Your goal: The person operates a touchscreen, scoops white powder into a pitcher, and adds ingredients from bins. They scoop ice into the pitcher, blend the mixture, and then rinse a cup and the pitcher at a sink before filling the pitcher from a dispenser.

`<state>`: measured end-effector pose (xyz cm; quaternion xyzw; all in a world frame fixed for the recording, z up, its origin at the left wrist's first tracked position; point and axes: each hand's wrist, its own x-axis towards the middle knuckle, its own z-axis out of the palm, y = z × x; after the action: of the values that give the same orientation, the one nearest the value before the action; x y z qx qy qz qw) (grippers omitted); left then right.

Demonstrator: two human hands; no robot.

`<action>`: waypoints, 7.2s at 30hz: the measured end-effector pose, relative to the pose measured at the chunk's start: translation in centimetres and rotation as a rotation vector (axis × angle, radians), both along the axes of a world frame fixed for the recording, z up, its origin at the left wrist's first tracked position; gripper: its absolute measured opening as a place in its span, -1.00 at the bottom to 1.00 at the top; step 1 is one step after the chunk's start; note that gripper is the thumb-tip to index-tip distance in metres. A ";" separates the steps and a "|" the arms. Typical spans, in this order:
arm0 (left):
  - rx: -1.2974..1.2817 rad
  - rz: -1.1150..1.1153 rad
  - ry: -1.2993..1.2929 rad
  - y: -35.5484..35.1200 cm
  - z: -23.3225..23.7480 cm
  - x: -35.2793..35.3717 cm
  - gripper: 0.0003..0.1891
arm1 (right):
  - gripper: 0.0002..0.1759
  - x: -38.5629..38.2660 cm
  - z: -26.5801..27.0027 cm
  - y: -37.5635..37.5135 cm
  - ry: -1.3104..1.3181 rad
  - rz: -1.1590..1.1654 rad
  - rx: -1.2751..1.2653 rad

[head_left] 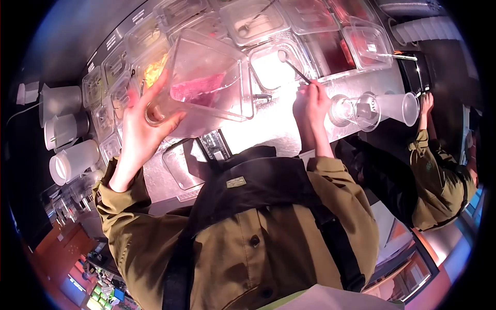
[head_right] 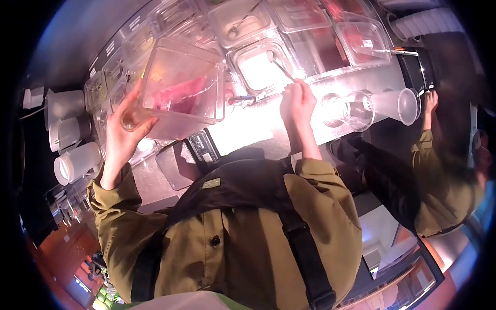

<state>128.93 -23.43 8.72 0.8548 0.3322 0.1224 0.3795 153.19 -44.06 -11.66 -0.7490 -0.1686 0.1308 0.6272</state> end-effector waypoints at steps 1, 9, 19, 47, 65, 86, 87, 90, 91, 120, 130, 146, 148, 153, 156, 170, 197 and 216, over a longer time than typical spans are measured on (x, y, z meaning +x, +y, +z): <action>-0.003 0.004 0.007 0.0 0.0 -0.1 -0.27 | -0.77 -0.3 -0.2 0.8 -0.096 0.027 -0.087; -0.012 0.029 0.094 0.1 0.7 -0.2 -0.27 | -0.78 -1.4 -3.4 0.3 0.440 0.036 0.222; 0.025 0.000 0.133 0.0 0.4 0.9 -0.27 | -0.72 -1.2 8.5 -2.7 0.500 0.279 0.479; 0.060 0.004 0.115 0.1 0.6 0.2 -0.28 | -0.74 -2.0 -4.0 1.7 0.613 -0.123 0.277; 0.024 -0.028 0.121 -0.5 1.1 1.1 -0.26 | -0.73 -3.2 8.3 -4.4 0.278 0.292 0.367; 0.028 0.008 0.099 0.1 1.3 0.3 -0.29 | -0.77 -0.9 -2.2 0.8 0.705 -0.035 0.331; 0.026 0.011 0.105 0.1 1.4 0.3 -0.29 | -0.76 -0.8 -1.1 0.5 0.716 -0.037 0.320; -0.012 0.036 0.107 0.0 1.3 0.5 -0.30 | -0.74 -0.3 1.0 -0.5 0.871 -0.089 0.282; 0.001 0.030 0.115 0.0 1.3 0.6 -0.30 | -0.73 -0.1 0.8 -1.0 0.882 -0.112 0.249; 0.049 -0.010 0.096 -0.1 1.5 -1.2 -0.28 | -0.84 4.6 2.3 0.8 -0.693 0.520 -0.598; 0.041 -0.009 0.057 -0.1 1.6 -1.7 -0.28 | -0.73 -1.6 1.1 3.0 0.022 0.100 -0.317; 0.026 0.022 0.113 -0.5 2.0 0.0 -0.31 | -0.75 -1.5 0.7 0.1 0.838 0.008 0.348; 0.046 0.006 0.143 -0.5 2.1 0.1 -0.31 | -0.74 -1.2 1.0 -1.2 0.758 0.043 0.366; 0.067 0.001 0.157 -0.3 1.3 0.6 -0.32 | -0.64 -0.6 5.6 -4.3 0.781 0.188 0.664; 0.087 -0.023 0.140 -0.5 1.6 0.7 -0.32 | -0.72 -3.3 11.8 -3.4 0.313 0.475 0.358; -0.062 0.046 -0.322 -2.9 0.3 -1.7 -0.30 | -0.76 0.0 7.9 -5.5 1.045 0.104 0.913; 0.171 1.644 -0.919 -28.8 0.2 -67.1 -0.28 | -0.67 -68.7 10.1 16.0 0.132 1.755 -0.012; 0.769 1.968 -0.894 2.4 -4.4 -133.5 -0.31 | -0.77 -153.1 -4.4 65.6 -0.580 1.767 -0.194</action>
<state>-4.60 -21.01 4.37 0.1640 0.6327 0.7523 -0.0828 0.08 21.52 -16.10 -0.4017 -0.8151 0.3818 0.1685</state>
